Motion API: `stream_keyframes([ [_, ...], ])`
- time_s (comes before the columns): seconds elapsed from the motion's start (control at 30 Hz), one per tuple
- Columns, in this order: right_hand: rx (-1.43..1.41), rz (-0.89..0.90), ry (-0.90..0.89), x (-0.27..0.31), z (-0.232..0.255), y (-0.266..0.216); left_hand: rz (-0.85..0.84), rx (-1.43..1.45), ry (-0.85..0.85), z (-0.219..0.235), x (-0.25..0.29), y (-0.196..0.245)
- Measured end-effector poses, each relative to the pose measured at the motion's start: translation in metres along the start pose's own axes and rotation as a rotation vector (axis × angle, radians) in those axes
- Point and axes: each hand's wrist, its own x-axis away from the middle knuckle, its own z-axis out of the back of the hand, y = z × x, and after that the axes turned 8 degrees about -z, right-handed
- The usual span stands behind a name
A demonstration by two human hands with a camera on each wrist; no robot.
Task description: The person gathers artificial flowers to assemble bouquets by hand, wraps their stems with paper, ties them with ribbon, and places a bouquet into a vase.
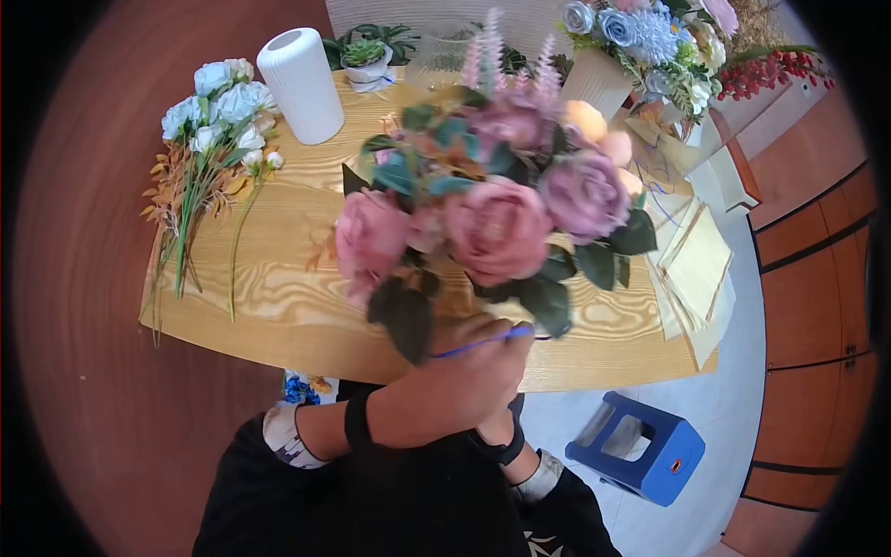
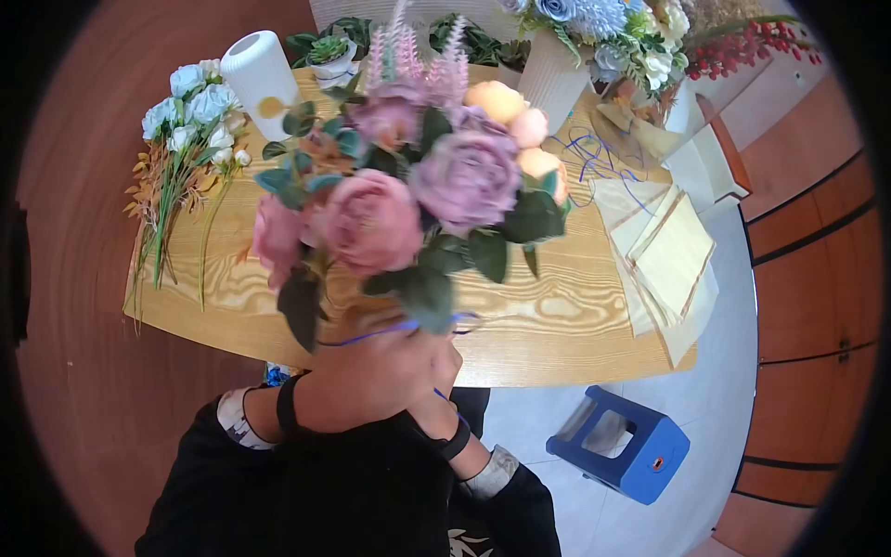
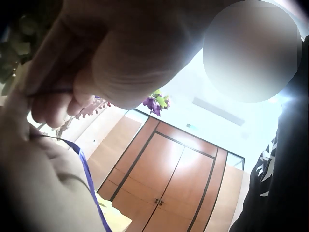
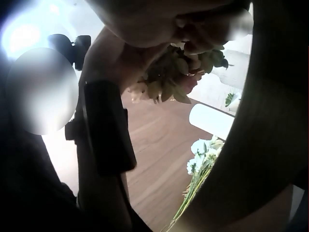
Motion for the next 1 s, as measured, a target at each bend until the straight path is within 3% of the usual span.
stream_keyframes([
  [0.03, -0.047, -0.051, -0.014, -0.001, 0.001, -0.003, -0.002, 0.001, -0.001, 0.012, -0.013, 0.004],
  [0.1, -0.142, -0.158, -0.034, 0.0, 0.004, -0.009, -0.162, -0.078, -0.531, 0.053, -0.054, 0.014],
  [0.23, -0.335, -0.377, -0.078, 0.001, 0.01, -0.018, -0.122, -0.088, -0.738, 0.047, -0.06, 0.017],
  [0.3, -0.44, -0.49, -0.092, 0.002, 0.013, -0.02, -0.277, 0.33, -0.019, 0.034, -0.045, 0.002],
  [0.33, -0.495, -0.544, -0.098, 0.001, 0.015, -0.021, -0.284, 0.254, -0.146, 0.049, -0.038, 0.001],
  [0.37, -0.551, -0.596, -0.102, 0.0, 0.017, -0.021, -0.29, 0.258, -0.158, 0.063, -0.029, -0.004],
  [0.43, -0.664, -0.698, -0.113, -0.002, 0.021, -0.02, 0.242, 0.593, -0.117, 0.084, -0.008, -0.013],
  [0.47, -0.717, -0.682, -0.195, -0.003, 0.025, -0.017, 0.241, 0.593, -0.126, 0.073, 0.0, -0.025],
  [0.53, -0.771, -0.783, -0.189, -0.005, 0.02, -0.03, 0.732, 1.006, 0.016, 0.034, 0.025, -0.054],
  [0.57, -0.823, -0.877, -0.189, -0.006, 0.017, -0.035, 0.75, 1.002, 0.041, 0.033, 0.023, -0.058],
  [0.63, -0.851, -0.876, -0.259, 0.001, 0.011, -0.029, 1.068, 1.965, -0.424, 0.027, 0.014, -0.065],
  [0.67, -0.819, -0.901, -0.284, 0.004, 0.009, -0.029, 1.28, 1.984, -0.31, 0.014, 0.018, -0.062],
  [0.8, -0.775, -0.888, -0.273, 0.005, 0.006, -0.027, 1.299, 1.878, -0.153, 0.017, 0.01, -0.059],
  [0.87, -0.759, -0.86, -0.257, 0.004, 0.005, -0.025, 1.016, 2.117, -0.112, 0.02, 0.015, -0.064],
  [0.9, -0.775, -0.877, -0.218, 0.002, 0.004, -0.024, 1.021, 2.122, -0.109, 0.022, 0.015, -0.059],
  [0.97, -0.789, -0.896, -0.183, 0.001, 0.001, -0.024, 0.961, 1.372, 0.183, 0.025, 0.015, -0.049],
  [1.0, -0.728, -0.925, -0.141, 0.002, -0.004, -0.027, 0.965, 1.374, 0.187, 0.023, 0.018, -0.051],
])
